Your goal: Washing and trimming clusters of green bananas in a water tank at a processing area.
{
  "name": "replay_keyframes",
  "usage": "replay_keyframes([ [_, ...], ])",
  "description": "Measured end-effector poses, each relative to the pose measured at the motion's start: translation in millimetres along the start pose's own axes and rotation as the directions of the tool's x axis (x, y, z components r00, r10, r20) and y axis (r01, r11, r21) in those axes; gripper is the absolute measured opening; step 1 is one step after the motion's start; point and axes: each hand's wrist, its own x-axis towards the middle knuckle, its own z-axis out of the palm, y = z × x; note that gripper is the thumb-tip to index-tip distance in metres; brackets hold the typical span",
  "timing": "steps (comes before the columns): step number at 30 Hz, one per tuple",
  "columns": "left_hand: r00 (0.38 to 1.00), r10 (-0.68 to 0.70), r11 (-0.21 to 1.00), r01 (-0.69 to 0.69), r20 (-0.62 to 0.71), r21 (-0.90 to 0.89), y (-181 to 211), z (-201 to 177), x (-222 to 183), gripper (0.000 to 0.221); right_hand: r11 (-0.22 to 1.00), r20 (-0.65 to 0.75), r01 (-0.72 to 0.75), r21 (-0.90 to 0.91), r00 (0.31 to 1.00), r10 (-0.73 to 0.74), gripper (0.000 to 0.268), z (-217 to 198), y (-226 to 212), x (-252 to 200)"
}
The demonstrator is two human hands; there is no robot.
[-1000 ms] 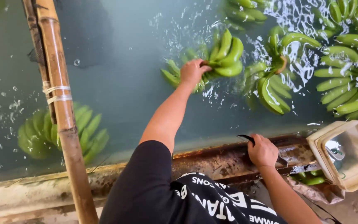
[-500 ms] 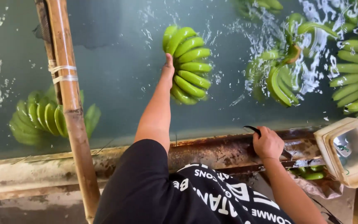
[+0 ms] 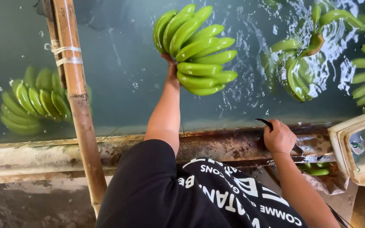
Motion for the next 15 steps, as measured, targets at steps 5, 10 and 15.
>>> replay_keyframes([
  [5,0.993,-0.017,0.997,0.026,-0.115,0.076,3.0,22.3,3.6,0.127,1.0,-0.015,0.003,-0.006,1.0,-0.003,0.013,4.4,2.6,-1.5],
  [10,0.973,-0.009,0.998,0.022,-0.231,0.053,-6.1,23.3,21.0,0.131,1.0,-0.018,-0.005,-0.004,1.0,0.005,0.014,3.1,1.2,-0.6],
  [15,0.954,-0.085,0.995,0.098,-0.287,0.031,-6.1,31.0,27.4,0.135,1.0,-0.014,-0.011,0.002,1.0,0.011,0.016,5.0,3.8,-1.4],
])
